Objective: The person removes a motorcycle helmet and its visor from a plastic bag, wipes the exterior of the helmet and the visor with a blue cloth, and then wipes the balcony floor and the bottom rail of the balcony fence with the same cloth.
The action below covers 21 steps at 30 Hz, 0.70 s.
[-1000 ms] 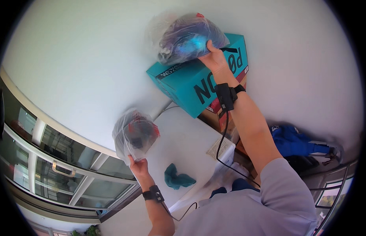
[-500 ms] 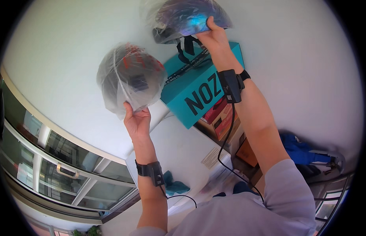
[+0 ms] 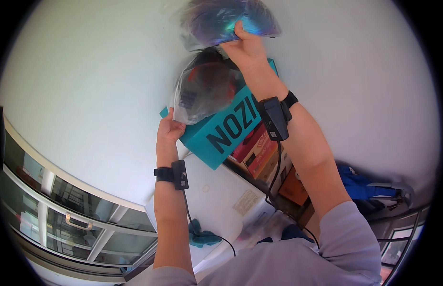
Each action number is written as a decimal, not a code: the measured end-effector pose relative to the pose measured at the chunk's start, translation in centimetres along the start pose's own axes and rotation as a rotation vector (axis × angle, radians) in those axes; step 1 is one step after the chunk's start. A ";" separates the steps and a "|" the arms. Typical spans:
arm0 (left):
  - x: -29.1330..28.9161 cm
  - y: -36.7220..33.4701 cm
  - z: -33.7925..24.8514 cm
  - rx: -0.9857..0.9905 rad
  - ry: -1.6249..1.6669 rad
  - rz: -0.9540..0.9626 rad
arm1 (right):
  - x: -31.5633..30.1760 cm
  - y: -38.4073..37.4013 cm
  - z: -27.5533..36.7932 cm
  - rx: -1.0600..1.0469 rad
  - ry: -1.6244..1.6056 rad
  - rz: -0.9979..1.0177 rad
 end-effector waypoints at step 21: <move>7.0 2.6 -3.8 0.068 -0.571 0.182 | -3.2 6.1 -20.2 0.349 0.362 -0.280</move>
Point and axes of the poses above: each hand's wrist, its own y-axis away from the middle knuckle, its own x-axis out of the palm, z = x × y, the point moved 8 cm from there along -y, towards the middle knuckle, and after that the axes turned 4 degrees about y, right-handed, at the moved point
